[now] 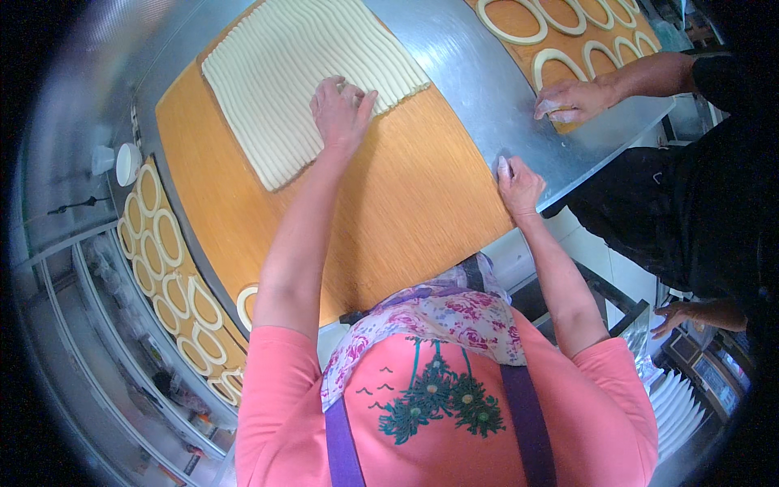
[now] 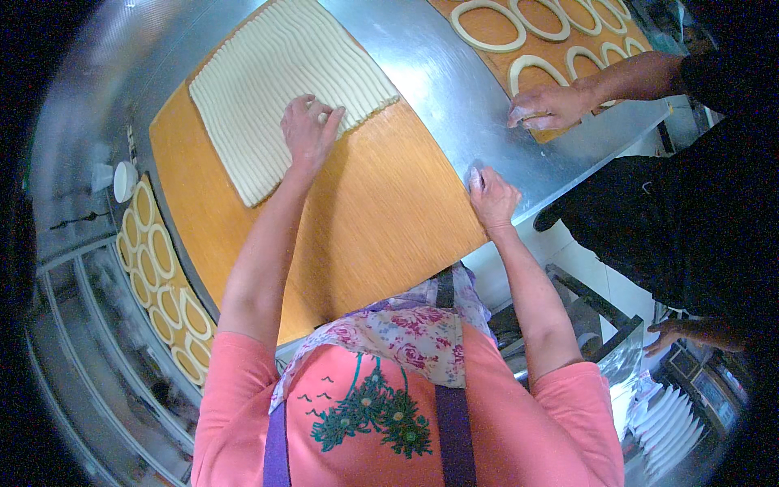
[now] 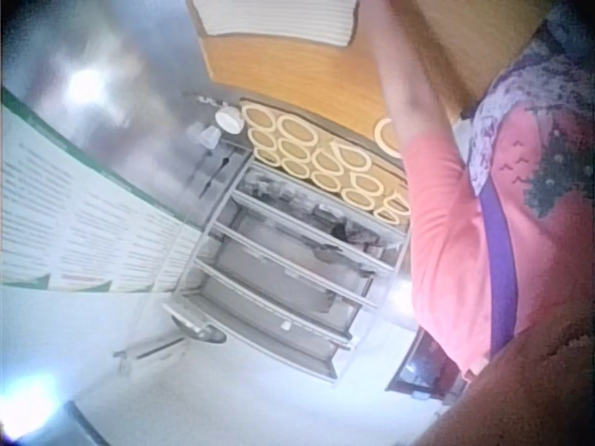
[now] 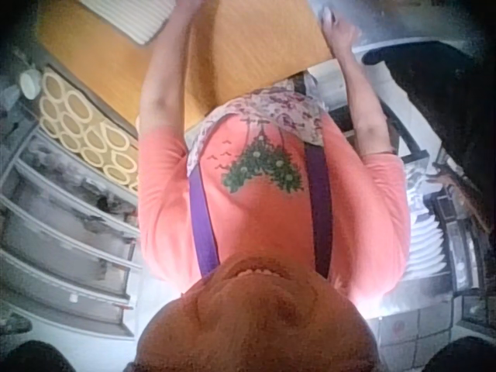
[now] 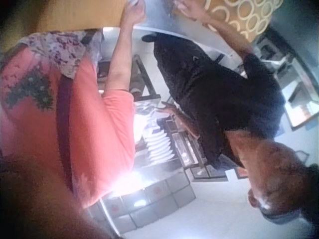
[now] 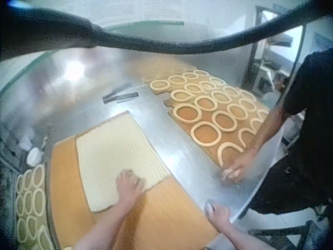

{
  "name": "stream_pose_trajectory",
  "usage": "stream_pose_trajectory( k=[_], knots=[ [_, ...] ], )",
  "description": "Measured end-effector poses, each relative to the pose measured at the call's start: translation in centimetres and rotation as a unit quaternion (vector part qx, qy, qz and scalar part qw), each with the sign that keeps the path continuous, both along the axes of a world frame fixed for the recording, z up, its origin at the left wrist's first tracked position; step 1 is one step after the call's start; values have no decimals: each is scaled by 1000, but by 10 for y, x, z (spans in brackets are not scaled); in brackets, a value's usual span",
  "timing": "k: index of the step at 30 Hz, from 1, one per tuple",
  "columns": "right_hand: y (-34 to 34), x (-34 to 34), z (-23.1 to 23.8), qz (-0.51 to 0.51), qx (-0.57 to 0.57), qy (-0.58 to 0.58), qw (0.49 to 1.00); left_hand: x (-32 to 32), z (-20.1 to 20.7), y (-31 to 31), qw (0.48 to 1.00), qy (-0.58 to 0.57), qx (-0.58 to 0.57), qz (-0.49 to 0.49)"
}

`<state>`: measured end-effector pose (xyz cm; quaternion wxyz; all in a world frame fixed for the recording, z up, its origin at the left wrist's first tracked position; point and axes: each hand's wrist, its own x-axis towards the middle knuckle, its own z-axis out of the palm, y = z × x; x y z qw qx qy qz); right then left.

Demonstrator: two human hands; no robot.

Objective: The person rolls out a large sheet of dough using a rolling pin, trims the edges with a scraper, and سپس carries a wooden board containing pre-cut dough strips across the kitchen to a staging area.

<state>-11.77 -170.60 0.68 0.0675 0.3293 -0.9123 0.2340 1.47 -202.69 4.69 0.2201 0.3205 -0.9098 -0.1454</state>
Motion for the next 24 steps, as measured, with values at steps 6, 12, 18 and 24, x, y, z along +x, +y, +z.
stream_pose_trajectory(
  k=[6, 12, 18, 24],
  knots=[
    [-1, 0, 1, 7, -6, 7, 1000, -10, -1, 0, 997, -25, 52, 43],
    [0, 0, 1, 3, 15, -23, 1000, -13, -3, -6, 999, 36, 29, -16],
    [0, -1, 1, 7, 1, -26, 1000, -15, -8, -12, 993, -2, -44, -109],
    [-1, -1, 3, 8, -1, -23, 1000, -22, -8, -13, 993, -7, -23, -114]
  ],
)
